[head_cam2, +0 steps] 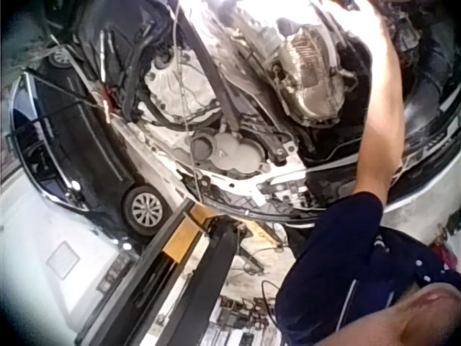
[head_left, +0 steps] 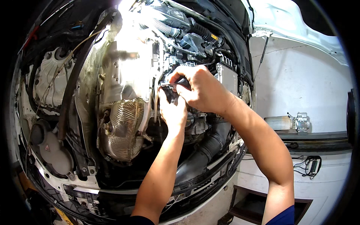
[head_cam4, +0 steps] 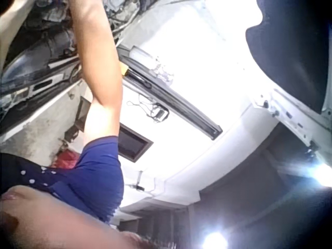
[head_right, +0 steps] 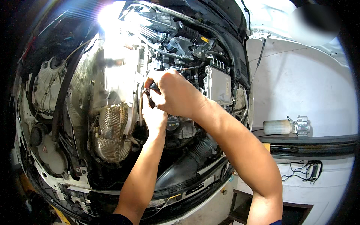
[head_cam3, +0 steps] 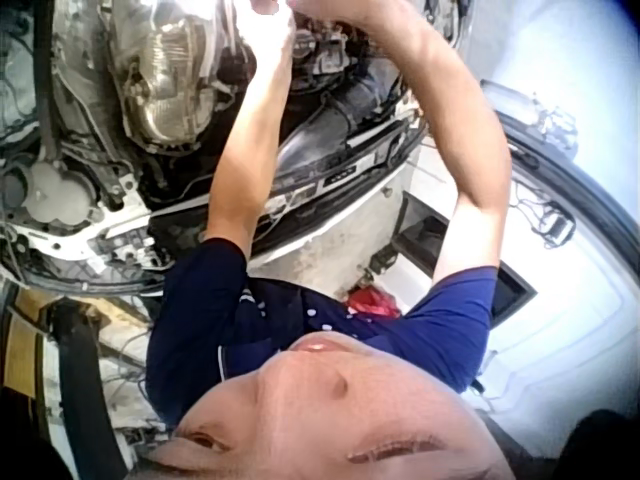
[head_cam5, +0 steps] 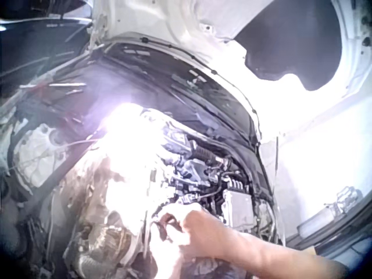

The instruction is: The person works on a car engine, using a long tool to reach internal parts and later using a socket wrench to loosen or tighten components.

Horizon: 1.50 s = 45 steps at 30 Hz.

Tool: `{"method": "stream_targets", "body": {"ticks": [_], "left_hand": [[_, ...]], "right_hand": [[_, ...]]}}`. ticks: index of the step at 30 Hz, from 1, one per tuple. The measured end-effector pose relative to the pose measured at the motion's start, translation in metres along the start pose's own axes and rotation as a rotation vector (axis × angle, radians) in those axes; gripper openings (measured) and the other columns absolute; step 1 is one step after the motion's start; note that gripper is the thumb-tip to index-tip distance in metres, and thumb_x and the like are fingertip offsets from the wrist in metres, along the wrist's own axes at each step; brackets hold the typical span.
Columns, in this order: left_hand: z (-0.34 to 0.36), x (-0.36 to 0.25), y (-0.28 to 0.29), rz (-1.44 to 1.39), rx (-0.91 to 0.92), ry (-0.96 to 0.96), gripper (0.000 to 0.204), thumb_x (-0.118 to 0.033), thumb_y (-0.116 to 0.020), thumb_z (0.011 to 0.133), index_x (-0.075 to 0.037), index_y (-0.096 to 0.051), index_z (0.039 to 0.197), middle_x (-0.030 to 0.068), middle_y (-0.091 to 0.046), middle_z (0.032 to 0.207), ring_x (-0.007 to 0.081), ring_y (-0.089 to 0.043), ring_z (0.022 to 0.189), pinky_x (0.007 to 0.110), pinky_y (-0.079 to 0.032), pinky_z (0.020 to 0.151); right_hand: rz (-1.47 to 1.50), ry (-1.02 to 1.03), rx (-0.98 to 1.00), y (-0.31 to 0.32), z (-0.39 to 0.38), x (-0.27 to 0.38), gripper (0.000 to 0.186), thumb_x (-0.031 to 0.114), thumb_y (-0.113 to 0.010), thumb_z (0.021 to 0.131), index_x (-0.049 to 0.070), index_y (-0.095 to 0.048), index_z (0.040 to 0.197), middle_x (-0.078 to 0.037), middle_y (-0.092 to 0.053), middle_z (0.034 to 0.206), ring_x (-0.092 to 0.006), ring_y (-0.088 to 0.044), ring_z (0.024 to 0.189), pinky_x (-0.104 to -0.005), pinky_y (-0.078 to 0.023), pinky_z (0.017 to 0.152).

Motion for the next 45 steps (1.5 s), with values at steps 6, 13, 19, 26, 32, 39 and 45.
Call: {"method": "stream_targets", "body": {"ticks": [6,13,19,26,32,39,45], "left_hand": [[0.004,-0.001,0.000,0.090,0.048,0.029,0.081,-0.023,-0.071,0.075,0.003,-0.030,0.139,0.0222,-0.045,0.132,0.0280,-0.046,0.122,0.034,-0.039,0.099],[0.000,-0.018,0.000,0.313,0.074,0.031,0.082,-0.026,-0.072,0.074,-0.002,-0.029,0.140,0.0205,-0.045,0.133,0.0311,-0.046,0.122,0.037,-0.038,0.099],[0.003,-0.027,-0.003,0.372,0.041,-0.132,0.053,-0.034,-0.062,0.079,-0.004,-0.045,0.119,0.0213,-0.060,0.102,0.0404,-0.059,0.094,0.047,-0.046,0.084],[0.005,-0.014,0.004,0.444,0.063,-0.045,0.079,-0.028,-0.067,0.071,0.004,-0.032,0.135,0.0259,-0.052,0.119,0.0392,-0.056,0.104,0.043,-0.044,0.092],[-0.001,-0.013,0.006,0.408,0.134,0.053,0.082,-0.028,-0.067,0.072,0.006,-0.029,0.137,0.0269,-0.046,0.127,0.0370,-0.051,0.114,0.040,-0.040,0.099],[0.002,-0.011,0.009,0.369,0.139,0.090,0.082,-0.028,-0.065,0.074,0.004,-0.026,0.138,0.0266,-0.046,0.127,0.0383,-0.053,0.110,0.041,-0.042,0.097],[0.001,-0.011,0.008,0.371,0.144,0.051,0.080,-0.026,-0.066,0.076,0.005,-0.026,0.138,0.0259,-0.045,0.129,0.0377,-0.054,0.109,0.041,-0.043,0.095]], "right_hand": [[-0.103,-0.034,0.098,-0.003,0.017,0.002,0.015,0.006,-0.057,0.076,-0.004,-0.060,0.087,-0.019,-0.059,0.066,-0.0243,-0.056,0.054,-0.0339,-0.045,0.055],[-0.206,0.041,0.080,-0.013,0.023,-0.009,0.015,0.007,-0.059,0.076,-0.003,-0.061,0.087,-0.020,-0.060,0.066,-0.0280,-0.062,0.061,-0.0350,-0.049,0.063],[-0.227,0.006,0.156,-0.013,0.030,-0.002,0.016,0.008,-0.062,0.075,-0.002,-0.061,0.087,-0.020,-0.061,0.069,-0.0302,-0.064,0.066,-0.0357,-0.051,0.066],[-0.305,-0.118,0.197,-0.020,0.033,-0.001,0.017,0.006,-0.060,0.076,-0.004,-0.061,0.090,-0.016,-0.057,0.061,-0.0169,-0.053,0.052,-0.0330,-0.045,0.055],[-0.137,-0.148,0.118,-0.017,0.035,0.002,0.012,0.005,-0.058,0.077,-0.003,-0.061,0.086,-0.015,-0.055,0.057,-0.0156,-0.049,0.048,-0.0312,-0.043,0.051],[0.002,-0.160,0.096,-0.024,0.042,-0.001,0.011,0.002,-0.056,0.078,-0.005,-0.059,0.085,-0.013,-0.060,0.066,-0.0134,-0.054,0.056,-0.0287,-0.044,0.054],[0.011,-0.167,0.089,-0.029,0.039,-0.004,0.010,0.001,-0.055,0.079,-0.005,-0.060,0.086,-0.011,-0.061,0.065,-0.0114,-0.055,0.057,-0.0269,-0.045,0.053]]}}
Point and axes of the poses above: each hand's wrist, its own z-axis towards the middle knuckle, its own y-axis out of the back of the hand, x = y × z, the point moved 6 cm from there along z, towards the middle knuckle
